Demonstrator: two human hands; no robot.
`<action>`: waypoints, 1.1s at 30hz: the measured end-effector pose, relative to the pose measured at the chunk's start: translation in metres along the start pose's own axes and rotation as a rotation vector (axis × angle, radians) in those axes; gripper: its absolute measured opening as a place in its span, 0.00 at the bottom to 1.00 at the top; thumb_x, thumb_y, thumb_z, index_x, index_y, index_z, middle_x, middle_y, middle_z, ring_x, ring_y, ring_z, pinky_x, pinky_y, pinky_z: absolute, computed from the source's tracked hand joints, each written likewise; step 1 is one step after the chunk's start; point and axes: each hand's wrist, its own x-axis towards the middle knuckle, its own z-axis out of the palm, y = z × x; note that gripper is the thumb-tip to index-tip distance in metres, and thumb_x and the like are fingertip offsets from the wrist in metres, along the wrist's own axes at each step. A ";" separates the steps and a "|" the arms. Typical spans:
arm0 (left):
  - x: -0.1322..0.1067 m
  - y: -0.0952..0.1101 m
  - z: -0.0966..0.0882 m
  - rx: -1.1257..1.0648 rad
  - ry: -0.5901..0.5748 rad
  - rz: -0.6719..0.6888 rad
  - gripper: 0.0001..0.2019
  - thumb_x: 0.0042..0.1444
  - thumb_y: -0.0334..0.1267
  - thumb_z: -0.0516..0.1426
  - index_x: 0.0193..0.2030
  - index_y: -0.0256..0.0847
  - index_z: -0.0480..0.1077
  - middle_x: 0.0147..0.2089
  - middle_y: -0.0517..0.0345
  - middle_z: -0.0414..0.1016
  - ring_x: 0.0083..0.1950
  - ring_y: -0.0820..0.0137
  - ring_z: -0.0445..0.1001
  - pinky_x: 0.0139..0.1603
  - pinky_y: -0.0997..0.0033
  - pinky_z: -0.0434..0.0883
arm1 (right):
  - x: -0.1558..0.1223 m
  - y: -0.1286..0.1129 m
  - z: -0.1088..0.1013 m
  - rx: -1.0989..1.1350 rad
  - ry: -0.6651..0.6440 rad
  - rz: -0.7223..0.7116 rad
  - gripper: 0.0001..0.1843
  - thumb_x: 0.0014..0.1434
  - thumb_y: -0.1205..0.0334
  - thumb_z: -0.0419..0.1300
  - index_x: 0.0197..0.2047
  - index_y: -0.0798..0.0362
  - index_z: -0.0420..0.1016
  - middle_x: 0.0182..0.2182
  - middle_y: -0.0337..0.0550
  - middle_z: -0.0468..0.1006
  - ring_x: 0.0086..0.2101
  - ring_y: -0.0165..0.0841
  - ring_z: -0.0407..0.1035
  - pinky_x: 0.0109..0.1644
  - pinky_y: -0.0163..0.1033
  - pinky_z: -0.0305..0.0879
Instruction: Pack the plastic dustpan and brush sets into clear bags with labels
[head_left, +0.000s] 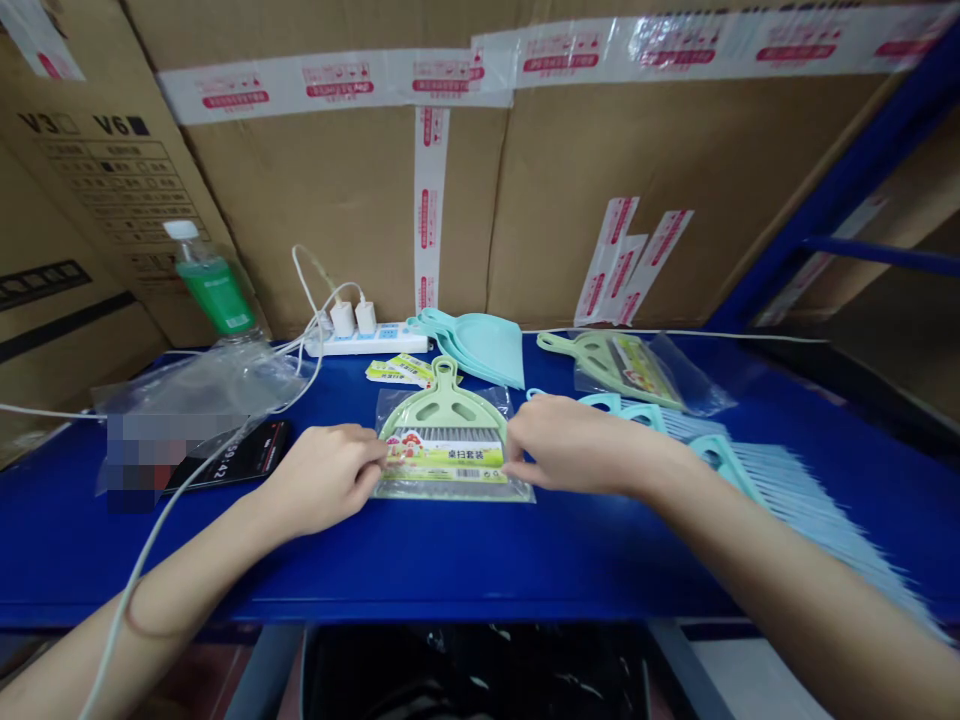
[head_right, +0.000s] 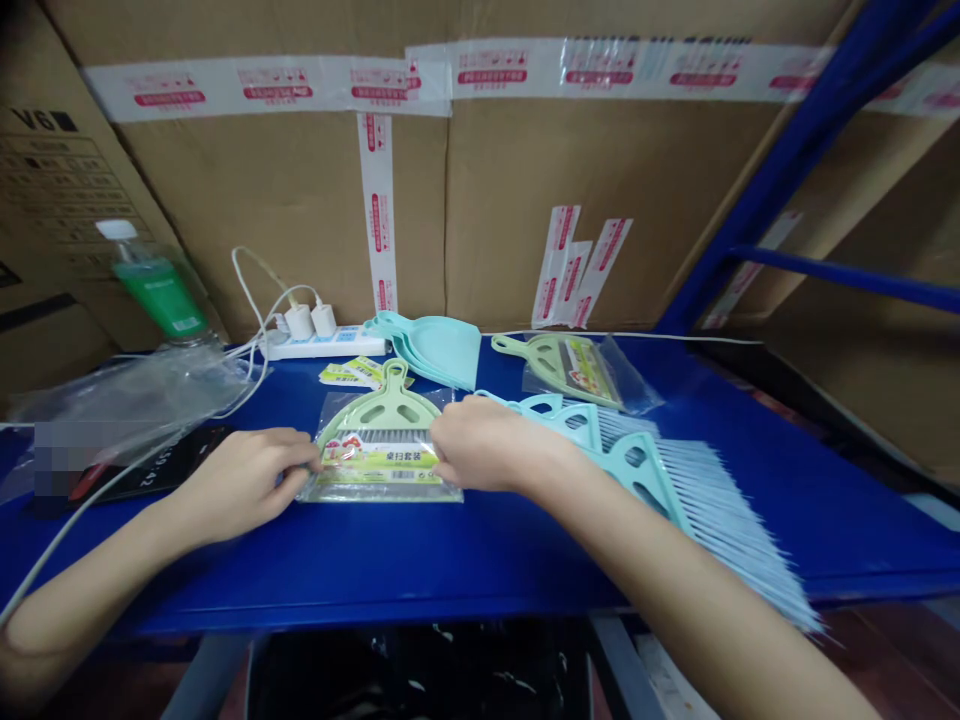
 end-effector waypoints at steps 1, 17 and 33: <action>0.000 0.001 0.001 0.014 0.007 0.011 0.14 0.52 0.28 0.45 0.28 0.41 0.72 0.30 0.58 0.76 0.33 0.67 0.73 0.32 0.71 0.65 | 0.003 -0.003 -0.002 0.000 -0.019 0.021 0.11 0.56 0.67 0.57 0.26 0.55 0.78 0.25 0.47 0.78 0.29 0.36 0.70 0.33 0.38 0.57; 0.004 0.018 0.017 0.093 0.032 0.282 0.26 0.56 0.26 0.49 0.61 0.47 0.60 0.36 0.56 0.69 0.41 0.65 0.71 0.41 0.68 0.70 | 0.025 -0.005 0.032 -0.029 0.280 0.081 0.26 0.65 0.48 0.48 0.26 0.56 0.75 0.22 0.46 0.76 0.27 0.36 0.70 0.29 0.38 0.50; 0.001 0.012 0.010 0.026 -0.033 0.195 0.24 0.57 0.25 0.47 0.56 0.52 0.67 0.37 0.57 0.68 0.37 0.70 0.70 0.35 0.74 0.70 | 0.013 -0.001 0.024 0.008 0.096 0.298 0.12 0.59 0.55 0.59 0.28 0.54 0.73 0.27 0.47 0.78 0.31 0.39 0.73 0.25 0.36 0.49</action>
